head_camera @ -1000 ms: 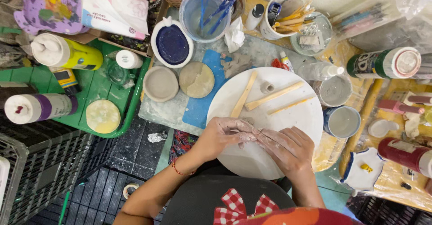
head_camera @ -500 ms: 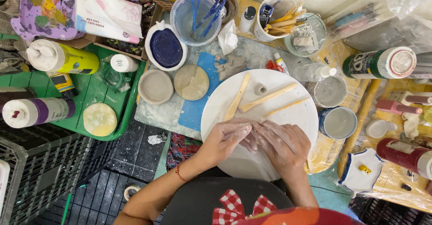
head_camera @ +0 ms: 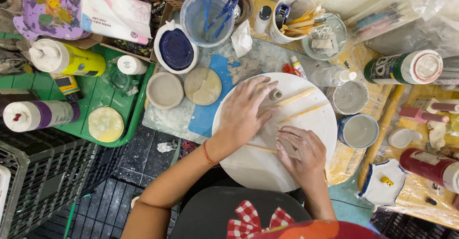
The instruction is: The person shapes small pieces of clay by hand, flattening a green clay star and smoothing the surface of a larger white clay disc with their fingers.
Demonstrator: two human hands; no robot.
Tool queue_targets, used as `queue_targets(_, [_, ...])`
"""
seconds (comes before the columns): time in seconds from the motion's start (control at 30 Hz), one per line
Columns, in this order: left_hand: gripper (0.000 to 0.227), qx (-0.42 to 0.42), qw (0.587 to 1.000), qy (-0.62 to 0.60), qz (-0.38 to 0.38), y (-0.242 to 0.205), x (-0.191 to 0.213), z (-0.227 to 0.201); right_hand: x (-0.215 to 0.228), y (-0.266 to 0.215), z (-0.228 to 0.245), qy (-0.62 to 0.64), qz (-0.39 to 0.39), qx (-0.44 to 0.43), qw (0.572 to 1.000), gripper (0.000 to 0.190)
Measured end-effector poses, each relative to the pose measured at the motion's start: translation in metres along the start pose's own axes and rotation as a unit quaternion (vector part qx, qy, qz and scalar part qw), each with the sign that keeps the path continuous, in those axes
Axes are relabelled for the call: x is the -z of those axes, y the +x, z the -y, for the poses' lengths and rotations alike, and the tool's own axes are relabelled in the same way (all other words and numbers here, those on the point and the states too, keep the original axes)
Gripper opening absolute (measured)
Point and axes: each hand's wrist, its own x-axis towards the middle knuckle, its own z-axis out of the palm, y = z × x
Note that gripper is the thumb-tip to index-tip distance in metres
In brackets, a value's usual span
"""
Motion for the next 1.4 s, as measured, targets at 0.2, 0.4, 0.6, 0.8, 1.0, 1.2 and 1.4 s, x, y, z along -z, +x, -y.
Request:
queue_targets(0.2, [0.034, 0.045, 0.999, -0.019, 0.010, -0.002, -0.015, 0.007, -0.002, -0.006, 0.006, -0.001, -0.002, -0.038, 0.999, 0.030])
queue_targets(0.4, [0.032, 0.044, 0.994, -0.077, -0.059, -0.018, 0.026, -0.004, -0.014, -0.033, -0.014, 0.042, 0.008, -0.082, 0.996, 0.023])
queue_targets(0.6, [0.030, 0.094, 0.981, -0.096, -0.139, -0.055, 0.091, 0.000, -0.057, -0.054, -0.117, 0.177, 0.182, 0.032, 0.967, 0.023])
queue_targets(0.8, [0.031, 0.167, 0.936, -0.068, -0.302, -0.109, 0.165, 0.022, -0.108, 0.022, -0.080, 0.301, 0.376, -0.067, 0.874, 0.027])
queue_targets(1.0, [0.029, 0.203, 0.902, -0.038, -0.378, -0.154, 0.222, 0.034, -0.138, 0.113, 0.104, 0.263, 0.366, -0.054, 0.891, 0.024])
queue_targets(1.2, [0.021, 0.246, 0.794, 0.075, -0.550, -0.208, 0.289, 0.076, -0.212, 0.134, 0.161, 0.379, 0.460, -0.065, 0.800, 0.017])
queue_targets(1.4, [0.027, 0.247, 0.800, 0.102, -0.537, -0.230, 0.314, 0.150, -0.241, 0.123, 0.168, 0.422, 0.515, -0.124, 0.736, 0.016])
